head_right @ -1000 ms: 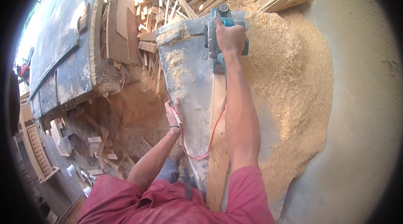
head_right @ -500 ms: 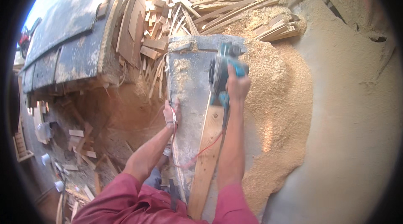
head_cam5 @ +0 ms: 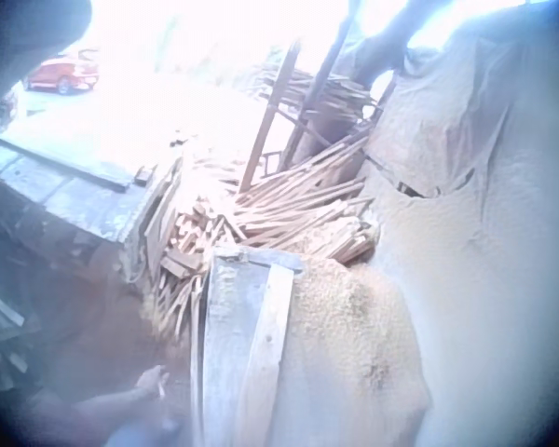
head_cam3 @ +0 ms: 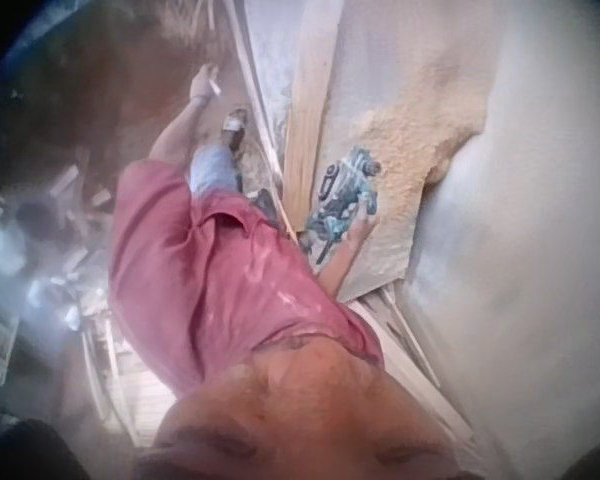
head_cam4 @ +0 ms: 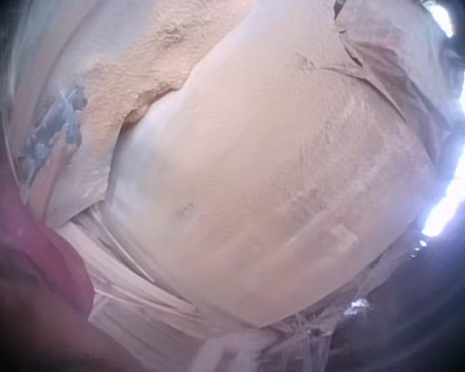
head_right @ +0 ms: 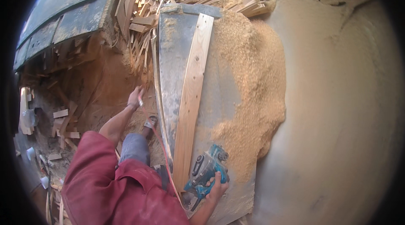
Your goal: The person uses an electric hand planer to smooth the surface of two separate wooden planks placed on a workbench. The person moves the planer along the length of each plank and picks up each plank to move it.
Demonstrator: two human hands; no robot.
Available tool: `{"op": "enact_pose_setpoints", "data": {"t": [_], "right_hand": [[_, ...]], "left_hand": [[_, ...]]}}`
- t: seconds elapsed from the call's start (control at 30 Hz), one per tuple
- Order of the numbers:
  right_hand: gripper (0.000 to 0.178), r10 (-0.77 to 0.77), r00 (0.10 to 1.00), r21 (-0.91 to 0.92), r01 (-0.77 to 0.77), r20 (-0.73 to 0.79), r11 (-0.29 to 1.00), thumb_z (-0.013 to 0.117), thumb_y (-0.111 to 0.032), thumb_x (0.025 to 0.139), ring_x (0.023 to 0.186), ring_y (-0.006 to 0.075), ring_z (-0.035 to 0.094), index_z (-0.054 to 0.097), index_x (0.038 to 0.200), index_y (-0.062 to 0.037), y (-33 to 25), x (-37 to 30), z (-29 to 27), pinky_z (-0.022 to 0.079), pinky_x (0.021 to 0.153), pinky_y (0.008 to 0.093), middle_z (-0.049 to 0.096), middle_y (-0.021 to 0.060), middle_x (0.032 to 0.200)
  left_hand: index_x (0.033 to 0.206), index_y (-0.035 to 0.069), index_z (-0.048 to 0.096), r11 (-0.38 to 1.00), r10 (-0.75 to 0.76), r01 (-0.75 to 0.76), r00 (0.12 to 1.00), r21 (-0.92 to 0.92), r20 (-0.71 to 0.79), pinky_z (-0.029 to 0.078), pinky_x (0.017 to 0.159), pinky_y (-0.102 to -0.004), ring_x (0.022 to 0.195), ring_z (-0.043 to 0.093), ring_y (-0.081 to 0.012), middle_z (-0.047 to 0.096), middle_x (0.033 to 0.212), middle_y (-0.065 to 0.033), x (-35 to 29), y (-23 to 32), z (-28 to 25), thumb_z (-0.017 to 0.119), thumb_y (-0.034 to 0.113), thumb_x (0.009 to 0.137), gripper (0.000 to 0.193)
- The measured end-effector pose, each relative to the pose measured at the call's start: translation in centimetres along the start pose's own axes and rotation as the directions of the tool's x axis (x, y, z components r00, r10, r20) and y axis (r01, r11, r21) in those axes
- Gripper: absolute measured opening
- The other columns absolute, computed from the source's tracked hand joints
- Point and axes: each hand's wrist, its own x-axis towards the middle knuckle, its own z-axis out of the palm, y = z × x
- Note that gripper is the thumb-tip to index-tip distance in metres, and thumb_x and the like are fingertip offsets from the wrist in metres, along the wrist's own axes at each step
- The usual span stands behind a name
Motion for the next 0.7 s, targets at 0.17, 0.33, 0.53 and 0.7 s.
{"op": "enact_pose_setpoints", "data": {"t": [0.17,0.33,0.53,0.7], "right_hand": [[0.033,0.036,0.983,0.11,-0.017,-0.179,0.994,0.069,-0.031,0.094,0.045,0.0128,0.047,0.06,0.092,0.001,9.2,-4.5,-11.4,0.038,0.039,0.0268,0.053,0.0038,0.063],[0.031,0.08,0.978,0.109,-0.06,-0.194,0.992,0.071,-0.03,0.093,0.046,0.012,0.047,0.061,0.09,-0.0001,15.9,-8.1,-19.5,0.038,0.039,0.0268,0.052,0.0028,0.063],[0.03,0.11,0.974,0.173,-0.075,-0.199,0.982,0.072,-0.03,0.091,0.046,0.0122,0.049,0.063,0.09,-0.001,21.2,-10.5,-25.1,0.039,0.04,0.0272,0.054,0.0031,0.063],[0.03,0.107,0.977,0.199,-0.07,-0.183,0.978,0.072,-0.03,0.091,0.046,0.0123,0.049,0.064,0.089,-0.0006,22.9,-12.5,-27.3,0.039,0.04,0.0274,0.054,0.0031,0.064]], "left_hand": [[0.153,0.016,0.03,0.7,-0.505,0.064,0.749,0.711,0.429,0.039,0.112,-0.0499,0.134,0.044,-0.0481,0.03,0.152,-0.03,-19.2,-8.6,-5.5,0.068,0.019,0.083,0.08],[0.14,0.004,0.046,0.915,0.132,-0.214,0.96,0.343,0.248,0.044,0.103,-0.0515,0.124,0.05,-0.0462,0.055,0.129,-0.0313,-29.1,-5.9,1.8,0.064,0.027,0.084,0.064],[0.152,0.003,0.025,0.976,0.148,-0.167,0.98,0.143,0.136,0.027,0.116,-0.0521,0.139,0.03,-0.0456,0.031,0.15,-0.0284,-41.7,10.3,13.9,0.071,0.04,0.082,0.092],[0.159,0.016,0.008,0.946,-0.041,-0.011,0.987,0.324,0.153,0.017,0.119,-0.0572,0.15,0.003,-0.046,-0.003,0.163,-0.0262,-45.6,13.0,16.2,0.083,0.041,0.073,0.116]]}}
